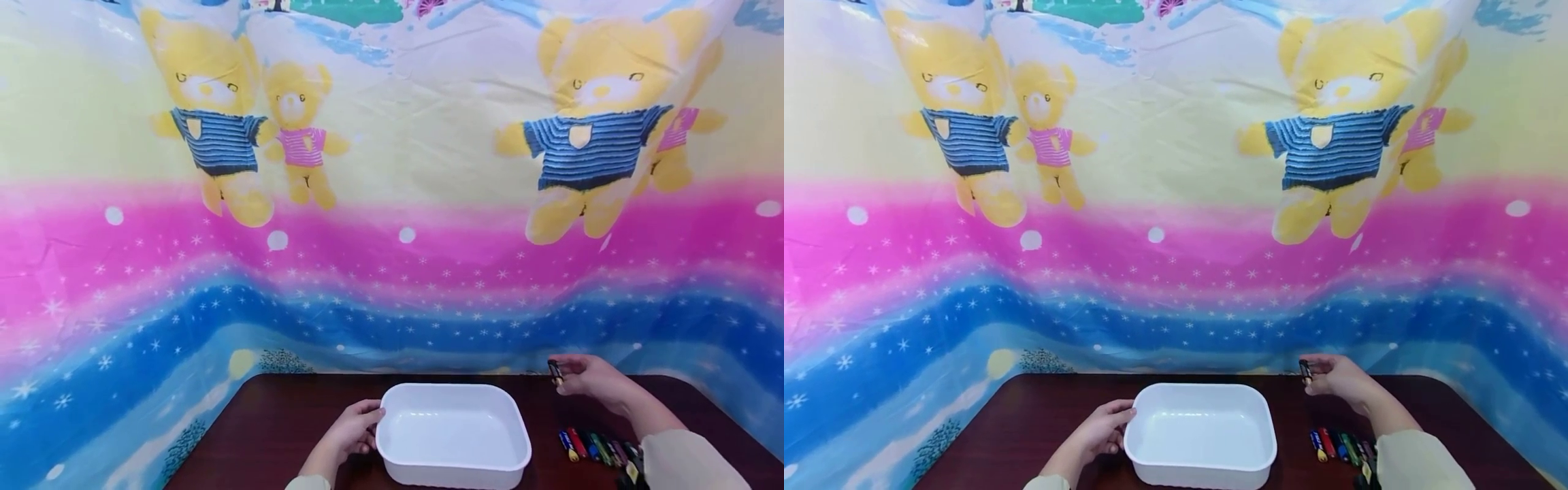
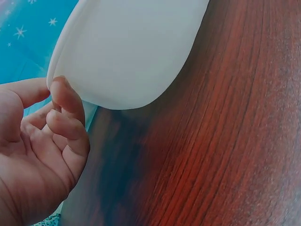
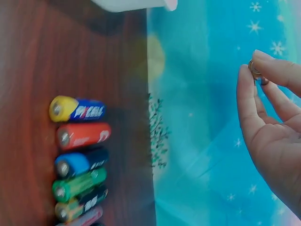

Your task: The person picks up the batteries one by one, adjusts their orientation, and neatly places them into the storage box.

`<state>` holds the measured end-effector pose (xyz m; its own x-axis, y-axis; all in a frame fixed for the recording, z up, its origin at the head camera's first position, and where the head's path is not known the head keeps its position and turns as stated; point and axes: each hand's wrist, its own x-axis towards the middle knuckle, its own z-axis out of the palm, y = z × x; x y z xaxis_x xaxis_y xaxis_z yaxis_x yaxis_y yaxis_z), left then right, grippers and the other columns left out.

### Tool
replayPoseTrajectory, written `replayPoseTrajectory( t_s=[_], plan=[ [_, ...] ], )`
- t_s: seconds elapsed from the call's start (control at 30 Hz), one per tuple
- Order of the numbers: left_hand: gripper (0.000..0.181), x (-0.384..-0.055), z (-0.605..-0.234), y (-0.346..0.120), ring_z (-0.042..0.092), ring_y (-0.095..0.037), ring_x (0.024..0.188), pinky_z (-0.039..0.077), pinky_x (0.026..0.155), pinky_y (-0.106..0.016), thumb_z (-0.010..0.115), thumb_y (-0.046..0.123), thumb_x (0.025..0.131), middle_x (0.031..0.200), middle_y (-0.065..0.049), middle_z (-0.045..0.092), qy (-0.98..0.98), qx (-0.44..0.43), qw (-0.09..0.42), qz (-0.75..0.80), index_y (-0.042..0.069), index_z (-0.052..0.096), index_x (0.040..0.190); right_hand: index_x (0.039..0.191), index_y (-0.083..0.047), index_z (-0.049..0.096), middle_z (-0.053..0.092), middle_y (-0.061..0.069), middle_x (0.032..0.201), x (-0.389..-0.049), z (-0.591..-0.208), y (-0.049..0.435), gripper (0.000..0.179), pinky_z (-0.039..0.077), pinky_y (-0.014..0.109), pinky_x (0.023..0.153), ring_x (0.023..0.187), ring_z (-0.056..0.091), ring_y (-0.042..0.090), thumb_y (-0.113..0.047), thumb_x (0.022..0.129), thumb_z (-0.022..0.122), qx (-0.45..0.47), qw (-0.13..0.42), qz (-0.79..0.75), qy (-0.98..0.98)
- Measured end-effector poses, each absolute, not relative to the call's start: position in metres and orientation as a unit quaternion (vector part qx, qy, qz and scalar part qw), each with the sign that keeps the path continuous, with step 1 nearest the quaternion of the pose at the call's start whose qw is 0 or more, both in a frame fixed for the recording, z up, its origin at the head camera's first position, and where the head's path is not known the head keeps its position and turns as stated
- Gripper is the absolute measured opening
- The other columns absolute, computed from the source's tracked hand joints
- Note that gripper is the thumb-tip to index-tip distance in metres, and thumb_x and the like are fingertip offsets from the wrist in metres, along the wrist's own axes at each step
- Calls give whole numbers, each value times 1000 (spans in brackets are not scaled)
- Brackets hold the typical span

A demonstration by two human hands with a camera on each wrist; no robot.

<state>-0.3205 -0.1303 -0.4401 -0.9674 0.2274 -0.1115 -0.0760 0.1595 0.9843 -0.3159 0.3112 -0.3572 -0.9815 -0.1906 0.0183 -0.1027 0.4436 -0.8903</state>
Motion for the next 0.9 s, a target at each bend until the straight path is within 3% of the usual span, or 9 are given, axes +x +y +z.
replayPoseTrajectory(
  t_s=[0.4,0.67,0.8,0.9],
  plan=[
    [47,-322,-440,-124,48,-9,43,40,40,-16,54,20,91,62,-3,50,754,50,119,644,-3,45,131,136,7,39,32,35,136,-339,-344,283,70,49,47,88,123,33,49,-8,76,73,-127,45,-539,832],
    [47,-325,-439,-121,48,-9,41,41,39,-16,53,18,90,58,-3,49,750,52,124,648,-2,46,132,135,9,38,45,26,124,-350,-346,271,69,50,45,87,106,52,31,-5,76,73,-158,99,-556,810],
    [48,-324,-438,-123,47,-9,41,41,39,-16,53,18,90,59,-3,48,749,44,126,649,-3,45,133,134,10,38,52,19,112,-354,-351,261,68,51,45,86,97,58,29,-1,76,72,-174,137,-567,794],
    [48,-323,-438,-125,47,-9,41,42,40,-17,53,18,90,59,-3,48,747,44,132,650,-2,45,133,133,11,39,54,19,112,-355,-353,254,65,51,44,85,98,60,30,2,77,70,-178,151,-567,790]
  ],
)
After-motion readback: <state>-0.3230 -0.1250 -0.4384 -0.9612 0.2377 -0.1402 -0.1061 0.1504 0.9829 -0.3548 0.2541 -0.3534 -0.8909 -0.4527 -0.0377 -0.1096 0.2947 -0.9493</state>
